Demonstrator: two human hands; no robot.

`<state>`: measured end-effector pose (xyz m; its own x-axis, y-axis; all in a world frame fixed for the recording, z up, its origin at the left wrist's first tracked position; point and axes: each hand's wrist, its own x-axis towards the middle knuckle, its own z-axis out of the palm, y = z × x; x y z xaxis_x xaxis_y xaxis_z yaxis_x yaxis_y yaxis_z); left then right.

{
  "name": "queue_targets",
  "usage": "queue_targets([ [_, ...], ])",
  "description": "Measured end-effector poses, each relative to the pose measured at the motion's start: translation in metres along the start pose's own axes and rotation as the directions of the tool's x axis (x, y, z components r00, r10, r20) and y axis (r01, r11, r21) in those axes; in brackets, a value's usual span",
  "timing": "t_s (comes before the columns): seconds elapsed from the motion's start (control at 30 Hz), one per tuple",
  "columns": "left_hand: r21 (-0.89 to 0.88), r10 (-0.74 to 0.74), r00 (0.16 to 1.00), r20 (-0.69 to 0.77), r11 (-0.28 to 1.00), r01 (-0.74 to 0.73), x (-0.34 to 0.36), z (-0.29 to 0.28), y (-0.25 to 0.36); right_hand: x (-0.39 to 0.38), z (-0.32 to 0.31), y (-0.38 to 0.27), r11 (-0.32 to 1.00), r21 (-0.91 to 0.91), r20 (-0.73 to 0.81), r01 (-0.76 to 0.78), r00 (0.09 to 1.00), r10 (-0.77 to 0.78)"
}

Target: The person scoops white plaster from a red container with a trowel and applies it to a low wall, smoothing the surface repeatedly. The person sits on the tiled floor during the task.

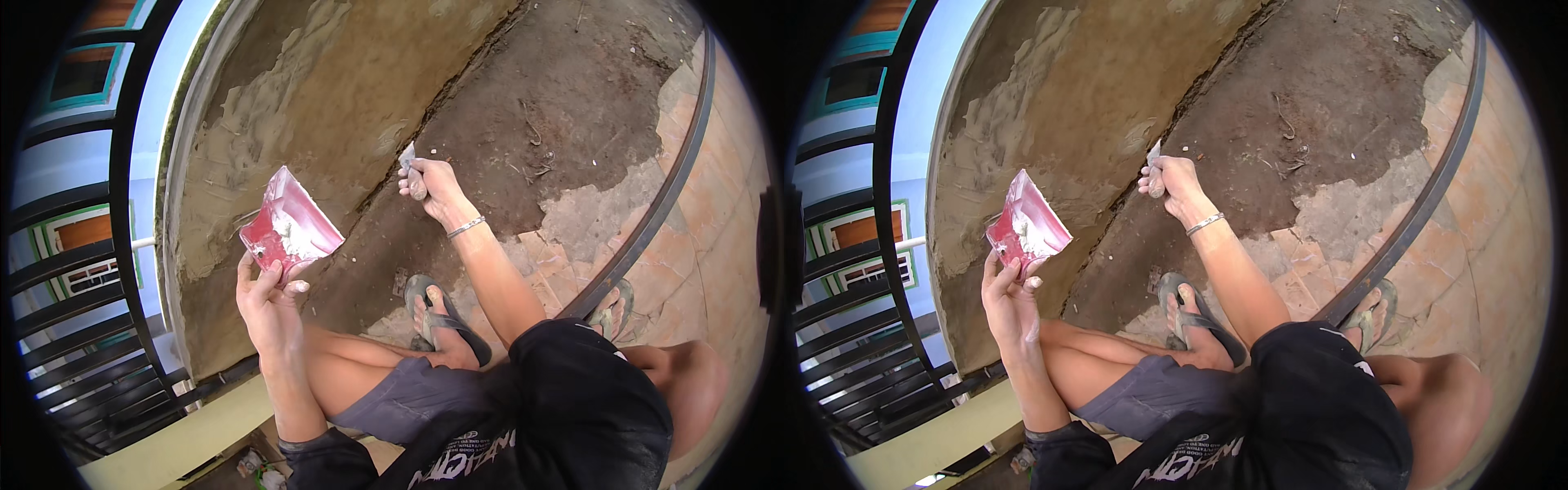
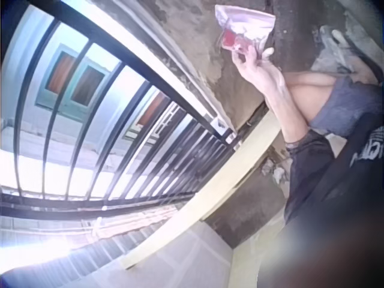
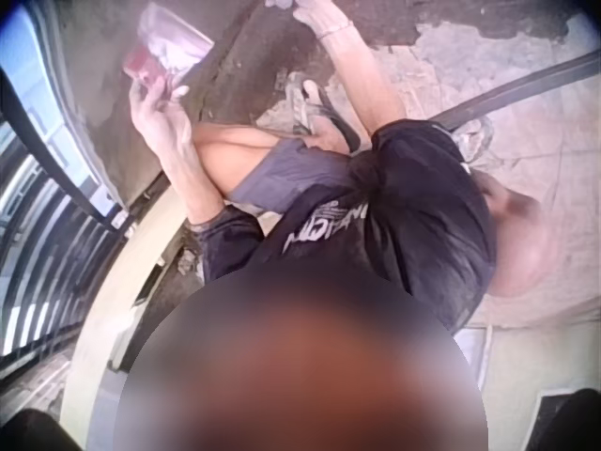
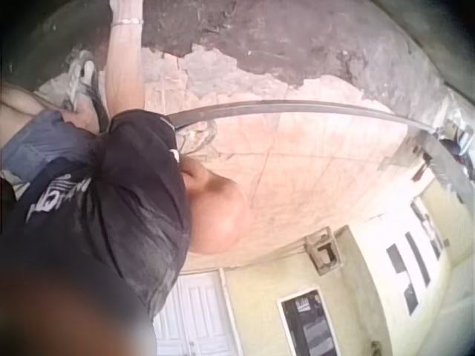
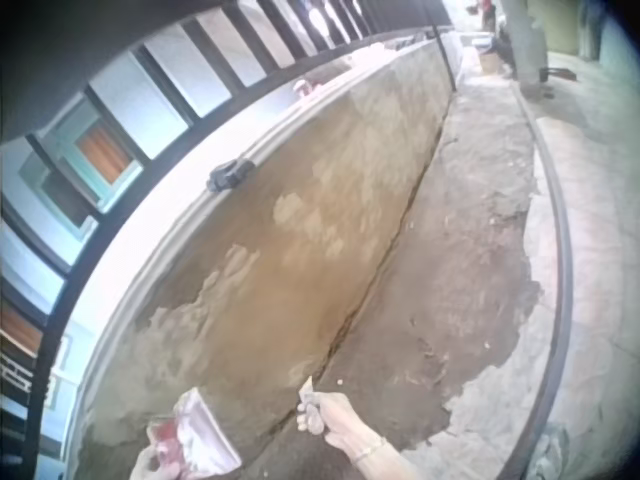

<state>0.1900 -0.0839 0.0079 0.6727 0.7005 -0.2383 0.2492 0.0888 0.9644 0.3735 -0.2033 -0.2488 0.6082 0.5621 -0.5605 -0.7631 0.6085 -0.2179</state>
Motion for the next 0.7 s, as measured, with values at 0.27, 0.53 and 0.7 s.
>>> queue_targets([
  [0.27, 0.008, 0.021, 1.000, 0.012, 1.000, -0.021, 0.001, 0.006, 0.001, 0.021, 0.018, 0.032, 0.891, -0.373, 0.147, 0.259, 0.965, -0.219],
  [0.53, 0.002, 0.007, 1.000, 0.011, 1.000, -0.007, -0.001, 0.005, 0.000, 0.010, -0.017, 0.051, 0.855, -0.415, 0.018, 0.311, 0.942, -0.334],
  [0.7, -0.010, 0.007, 1.000, 0.020, 1.000, -0.007, -0.002, 0.004, 0.002, 0.025, -0.001, 0.002, 0.970, -0.201, 0.139, 0.133, 0.985, -0.106],
])
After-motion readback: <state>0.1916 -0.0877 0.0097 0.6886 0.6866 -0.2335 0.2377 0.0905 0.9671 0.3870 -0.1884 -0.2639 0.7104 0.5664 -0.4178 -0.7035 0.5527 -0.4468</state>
